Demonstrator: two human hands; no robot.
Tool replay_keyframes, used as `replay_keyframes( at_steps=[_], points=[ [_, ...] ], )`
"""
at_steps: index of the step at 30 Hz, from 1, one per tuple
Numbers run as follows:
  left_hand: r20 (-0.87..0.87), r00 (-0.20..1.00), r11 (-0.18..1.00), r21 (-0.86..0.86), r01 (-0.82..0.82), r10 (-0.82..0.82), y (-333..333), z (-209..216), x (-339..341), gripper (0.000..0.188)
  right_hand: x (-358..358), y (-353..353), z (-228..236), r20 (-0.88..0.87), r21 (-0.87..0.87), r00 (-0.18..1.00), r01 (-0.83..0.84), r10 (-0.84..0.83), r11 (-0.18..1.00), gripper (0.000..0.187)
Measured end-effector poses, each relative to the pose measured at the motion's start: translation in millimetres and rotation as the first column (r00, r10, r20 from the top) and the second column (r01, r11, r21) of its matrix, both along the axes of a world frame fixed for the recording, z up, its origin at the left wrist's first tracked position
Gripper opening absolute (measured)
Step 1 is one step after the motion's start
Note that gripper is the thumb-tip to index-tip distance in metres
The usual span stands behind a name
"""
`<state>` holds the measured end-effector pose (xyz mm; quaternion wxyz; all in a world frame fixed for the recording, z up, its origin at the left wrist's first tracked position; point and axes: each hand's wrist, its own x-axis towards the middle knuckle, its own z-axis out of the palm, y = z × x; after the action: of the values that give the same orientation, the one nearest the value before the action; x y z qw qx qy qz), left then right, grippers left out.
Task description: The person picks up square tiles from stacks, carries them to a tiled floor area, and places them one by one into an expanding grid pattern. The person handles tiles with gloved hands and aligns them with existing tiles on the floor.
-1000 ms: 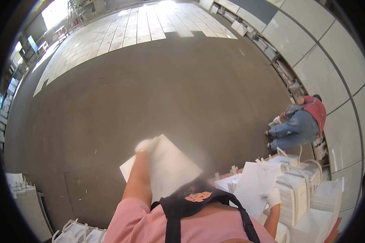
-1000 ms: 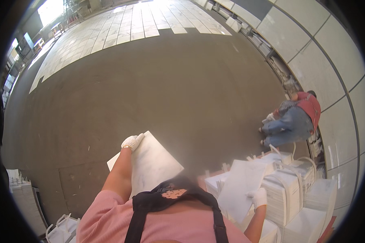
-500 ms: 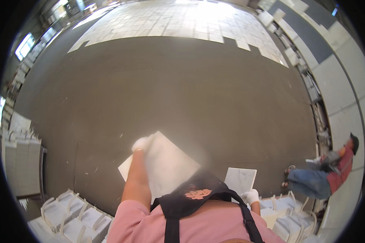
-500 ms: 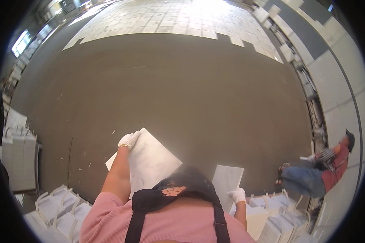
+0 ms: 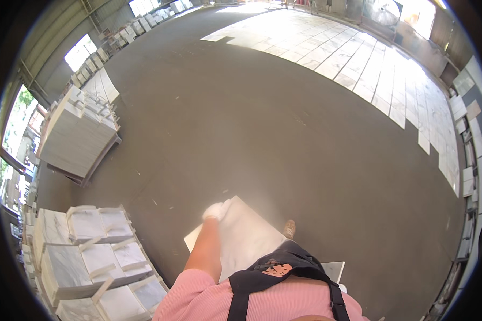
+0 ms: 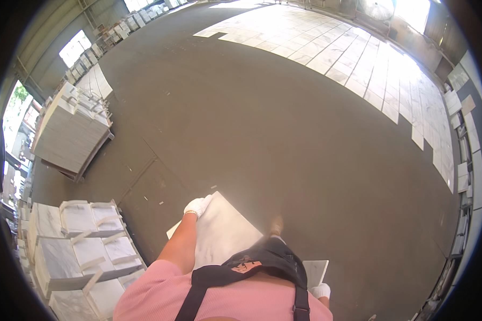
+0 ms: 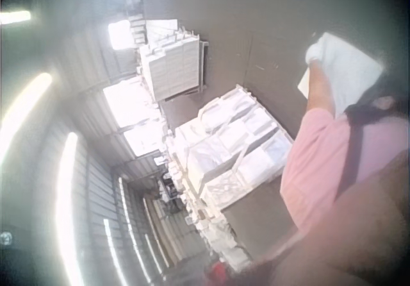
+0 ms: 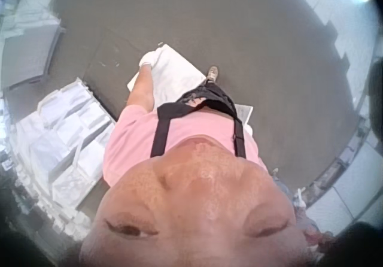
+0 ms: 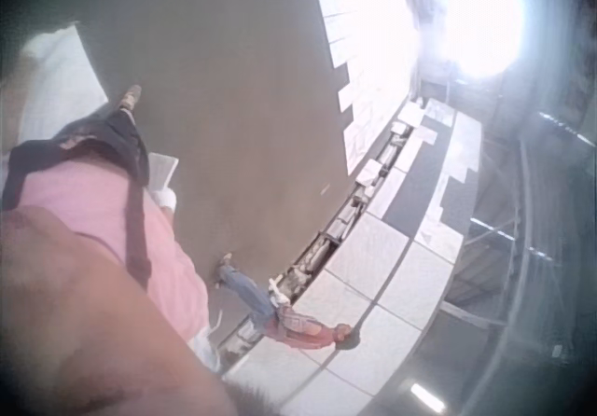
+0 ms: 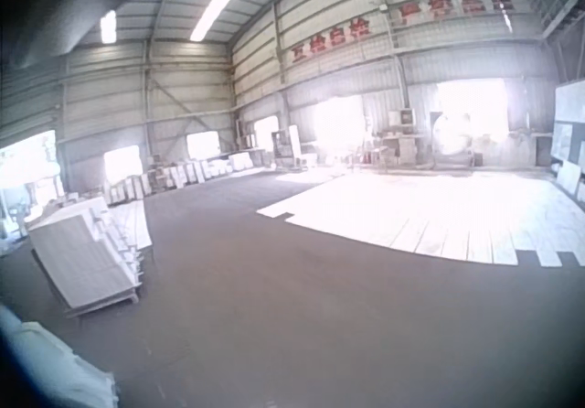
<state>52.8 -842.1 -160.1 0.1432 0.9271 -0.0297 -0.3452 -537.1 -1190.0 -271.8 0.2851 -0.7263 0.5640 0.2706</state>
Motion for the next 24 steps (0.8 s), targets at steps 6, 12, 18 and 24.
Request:
replay_keyframes(
  at_steps=[6, 12, 18, 24],
  points=[
    [0.031, 0.978, 0.978, -0.018, -0.207, 0.208, 8.2, 20.1, 80.9, 0.087, 190.6, -107.8, 18.5, -0.012, 0.007, 0.91, -0.415, 0.415, 0.91, 0.03],
    [0.045, 0.932, 0.932, -0.053, -0.358, 0.361, 29.2, -2.4, 161.1, 0.086, 388.1, -186.5, 24.3, 0.11, -0.168, 0.858, -0.482, 0.502, 0.86, 0.03],
    [0.117, 0.931, 0.938, -0.025, -0.345, 0.345, 42.5, -12.8, 332.6, 0.086, 568.9, -203.0, 46.5, 0.424, -0.13, 0.89, -0.124, 0.169, 0.984, 0.03],
    [0.102, 0.928, 0.928, -0.15, -0.341, 0.358, 51.8, 9.7, 504.6, 0.08, 700.4, -187.7, 106.7, 0.601, 0.169, 0.761, 0.179, -0.245, 0.969, 0.034]
  ],
)
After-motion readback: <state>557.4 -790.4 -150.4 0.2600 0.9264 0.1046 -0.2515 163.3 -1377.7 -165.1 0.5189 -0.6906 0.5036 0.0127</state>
